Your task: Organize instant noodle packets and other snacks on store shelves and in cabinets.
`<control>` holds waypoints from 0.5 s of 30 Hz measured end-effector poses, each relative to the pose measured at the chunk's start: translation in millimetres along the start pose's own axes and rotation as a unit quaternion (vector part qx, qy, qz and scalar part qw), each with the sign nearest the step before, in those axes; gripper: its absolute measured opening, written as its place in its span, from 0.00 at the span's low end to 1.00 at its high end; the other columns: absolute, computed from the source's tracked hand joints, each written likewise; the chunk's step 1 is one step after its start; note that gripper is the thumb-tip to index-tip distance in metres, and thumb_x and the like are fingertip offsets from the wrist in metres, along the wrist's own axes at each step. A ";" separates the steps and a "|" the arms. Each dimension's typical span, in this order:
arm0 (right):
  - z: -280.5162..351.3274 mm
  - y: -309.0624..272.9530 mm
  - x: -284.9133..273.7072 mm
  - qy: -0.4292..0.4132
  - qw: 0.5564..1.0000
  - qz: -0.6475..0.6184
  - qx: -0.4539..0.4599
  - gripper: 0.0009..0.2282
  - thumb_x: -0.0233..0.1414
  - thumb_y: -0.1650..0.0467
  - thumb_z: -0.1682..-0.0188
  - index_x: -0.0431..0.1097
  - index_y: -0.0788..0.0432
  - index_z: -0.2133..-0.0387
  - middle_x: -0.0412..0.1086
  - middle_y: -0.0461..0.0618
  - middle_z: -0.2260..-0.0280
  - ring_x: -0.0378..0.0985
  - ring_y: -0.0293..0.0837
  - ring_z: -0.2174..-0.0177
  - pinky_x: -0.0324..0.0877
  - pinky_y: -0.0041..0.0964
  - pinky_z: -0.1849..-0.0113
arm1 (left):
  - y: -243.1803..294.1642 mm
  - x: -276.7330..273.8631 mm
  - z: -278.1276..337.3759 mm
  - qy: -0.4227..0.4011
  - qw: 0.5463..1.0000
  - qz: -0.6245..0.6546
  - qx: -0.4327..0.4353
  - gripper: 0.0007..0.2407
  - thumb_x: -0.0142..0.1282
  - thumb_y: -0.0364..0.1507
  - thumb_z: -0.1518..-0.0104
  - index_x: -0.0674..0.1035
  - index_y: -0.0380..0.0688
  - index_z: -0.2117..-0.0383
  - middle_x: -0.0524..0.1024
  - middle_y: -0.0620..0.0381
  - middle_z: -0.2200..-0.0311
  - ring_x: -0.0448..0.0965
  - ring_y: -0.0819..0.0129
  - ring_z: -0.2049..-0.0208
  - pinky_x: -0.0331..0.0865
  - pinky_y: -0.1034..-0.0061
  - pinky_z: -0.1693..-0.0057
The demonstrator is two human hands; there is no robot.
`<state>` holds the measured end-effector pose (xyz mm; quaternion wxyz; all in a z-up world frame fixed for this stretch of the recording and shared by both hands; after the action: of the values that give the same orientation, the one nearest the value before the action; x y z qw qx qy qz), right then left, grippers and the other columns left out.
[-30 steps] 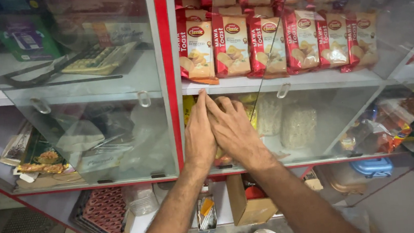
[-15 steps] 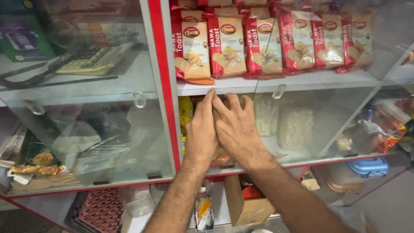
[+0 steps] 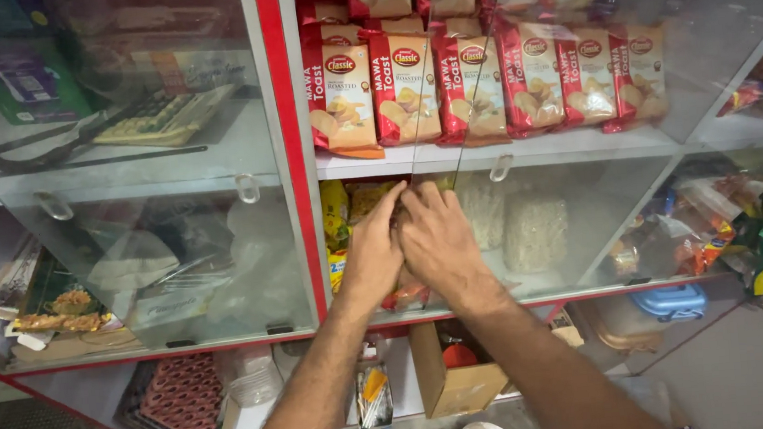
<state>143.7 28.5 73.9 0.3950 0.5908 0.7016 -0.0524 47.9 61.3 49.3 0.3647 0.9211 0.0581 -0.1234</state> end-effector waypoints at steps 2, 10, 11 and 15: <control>-0.6 -1.6 -1.0 -0.004 1.000 0.012 0.015 0.11 0.54 0.68 0.63 0.78 0.61 0.70 0.72 0.51 0.62 0.69 0.51 0.57 0.64 0.46 0.60 | -5.4 1.5 -0.4 0.000 1.000 -0.004 0.013 0.20 0.48 0.19 0.41 0.72 0.39 0.40 0.76 0.36 0.46 0.76 0.41 0.44 0.70 0.58 0.41; -5.1 9.3 -5.1 -0.083 0.992 0.020 0.091 0.13 0.55 0.67 0.68 0.80 0.61 0.72 0.73 0.49 0.63 0.67 0.53 0.62 0.61 0.50 0.64 | 10.4 10.1 -10.2 -0.070 0.993 -0.050 -0.085 0.21 0.47 0.21 0.42 0.71 0.46 0.39 0.78 0.37 0.52 0.79 0.43 0.50 0.72 0.57 0.45; -2.0 12.6 -2.3 -0.060 0.992 0.031 0.105 0.11 0.55 0.67 0.65 0.79 0.61 0.72 0.73 0.48 0.64 0.68 0.53 0.60 0.61 0.50 0.63 | 9.1 13.1 -10.9 -0.069 0.994 -0.054 -0.065 0.22 0.46 0.21 0.43 0.71 0.45 0.39 0.78 0.36 0.51 0.78 0.40 0.50 0.71 0.55 0.45; -1.7 18.6 -5.6 -0.046 0.989 0.053 0.128 0.10 0.55 0.67 0.63 0.79 0.60 0.72 0.74 0.48 0.67 0.68 0.53 0.60 0.61 0.49 0.63 | 12.3 17.3 -16.5 -0.052 0.998 -0.040 0.000 0.18 0.47 0.23 0.40 0.74 0.40 0.42 0.77 0.34 0.52 0.77 0.38 0.50 0.71 0.55 0.45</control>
<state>159.0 30.5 85.8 0.3503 0.6694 0.6382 -0.1480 70.0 64.0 64.4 0.3620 0.9103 0.0761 -0.1856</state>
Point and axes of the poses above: each hand's wrist, its own z-axis away from the middle knuckle, its own x-axis out of the palm, y = z × x, the point moved 5 cm from there along -z, towards the middle knuckle
